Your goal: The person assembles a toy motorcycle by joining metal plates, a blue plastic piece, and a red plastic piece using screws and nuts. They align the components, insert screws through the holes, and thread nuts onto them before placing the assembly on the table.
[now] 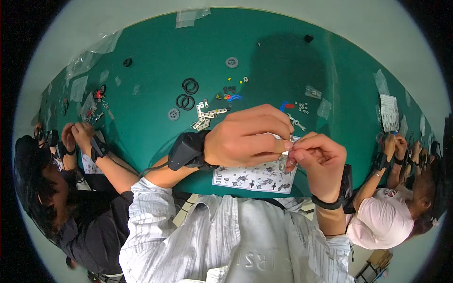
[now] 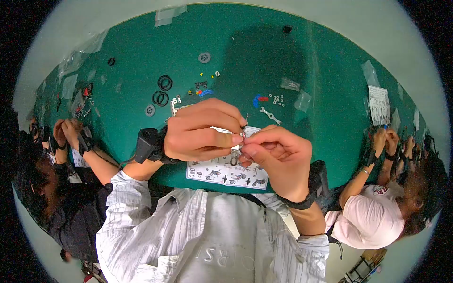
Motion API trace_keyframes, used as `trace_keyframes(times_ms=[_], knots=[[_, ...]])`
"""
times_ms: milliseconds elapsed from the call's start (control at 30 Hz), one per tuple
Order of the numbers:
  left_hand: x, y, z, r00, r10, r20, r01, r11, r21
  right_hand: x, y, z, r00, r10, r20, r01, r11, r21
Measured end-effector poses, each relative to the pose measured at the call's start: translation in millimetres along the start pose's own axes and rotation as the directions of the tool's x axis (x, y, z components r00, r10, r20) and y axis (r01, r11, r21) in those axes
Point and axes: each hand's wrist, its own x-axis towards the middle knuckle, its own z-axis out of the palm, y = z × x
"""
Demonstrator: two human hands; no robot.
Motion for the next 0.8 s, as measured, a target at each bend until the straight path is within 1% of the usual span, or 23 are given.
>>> trace_keyframes(times_ms=[33, 100, 133, 200, 233, 267, 333, 367, 467, 500, 600, 700, 733, 767, 800], knots=[[-0.2, -0.5, 0.5, 1.000, -0.005, -0.005, 0.005, 1.000, -0.003, -0.6, -0.6, 0.0, 1.000, 0.004, 0.018, -0.004, 1.000, -0.002], [-0.3, -3.2, 0.6, 1.000, -0.009, -0.013, 0.009, 1.000, -0.004, 1.4, 4.6, -1.4, 0.999, 0.016, -0.039, -0.015, 1.000, 0.014], [-1.3, -5.5, 1.4, 0.999, -0.040, -0.032, 0.039, 0.999, -0.032, 3.4, 9.3, -2.7, 0.998, 0.020, -0.066, -0.019, 1.000, 0.024], [-5.4, -12.5, 3.1, 0.993, -0.098, -0.064, 0.092, 0.992, -0.087, 11.8, 24.0, -15.8, 0.983, 0.121, -0.138, -0.120, 0.993, 0.012], [-7.8, -15.1, 1.7, 0.987, -0.154, -0.053, 0.146, 0.981, -0.124, 16.9, 34.7, -21.8, 0.970, 0.170, -0.173, -0.171, 0.985, 0.009], [-10.6, -16.9, 4.7, 0.960, -0.268, -0.079, 0.239, 0.934, -0.267, 22.3, 51.8, -26.3, 0.971, 0.133, -0.200, -0.146, 0.988, -0.055], [-14.9, -17.7, 13.1, 0.870, -0.486, -0.077, 0.374, 0.755, -0.539, 30.3, 82.4, -32.3, 0.967, 0.051, -0.248, -0.100, 0.977, -0.186], [-15.9, -15.7, 13.9, 0.825, -0.564, -0.042, 0.452, 0.702, -0.549, 29.4, 86.5, -30.1, 0.969, 0.014, -0.248, -0.078, 0.966, -0.247], [-17.1, -11.7, 13.1, 0.762, -0.648, 0.017, 0.491, 0.559, -0.668, 25.0, 69.0, -16.2, 0.985, -0.020, -0.172, -0.026, 0.965, -0.262], [-19.0, -12.6, 13.3, 0.757, -0.653, 0.028, 0.487, 0.534, -0.691, 24.2, 65.2, -16.0, 0.987, -0.022, -0.158, -0.020, 0.964, -0.265], [-18.5, -17.0, 13.2, 0.753, -0.657, 0.045, 0.469, 0.486, -0.737, 26.3, 51.3, -21.8, 0.988, 0.015, -0.153, -0.042, 0.983, -0.176], [-12.7, -12.7, 11.1, 0.753, -0.657, 0.045, 0.456, 0.470, -0.756, 16.8, 13.3, -23.0, 0.967, -0.036, -0.252, -0.024, 0.973, -0.231], [-12.9, -12.5, 10.0, 0.757, -0.651, 0.054, 0.450, 0.459, -0.766, 8.8, -7.8, -21.6, 0.960, -0.075, -0.269, 0.006, 0.968, -0.250], [-13.5, -12.6, 9.2, 0.761, -0.646, 0.065, 0.446, 0.446, -0.776, -2.7, -26.1, -21.8, 0.936, -0.204, -0.287, 0.142, 0.964, -0.223], [-14.3, -12.9, 8.9, 0.761, -0.644, 0.071, 0.425, 0.414, -0.805, -14.1, -42.0, -22.1, 0.875, -0.354, -0.330, 0.327, 0.935, -0.137]])
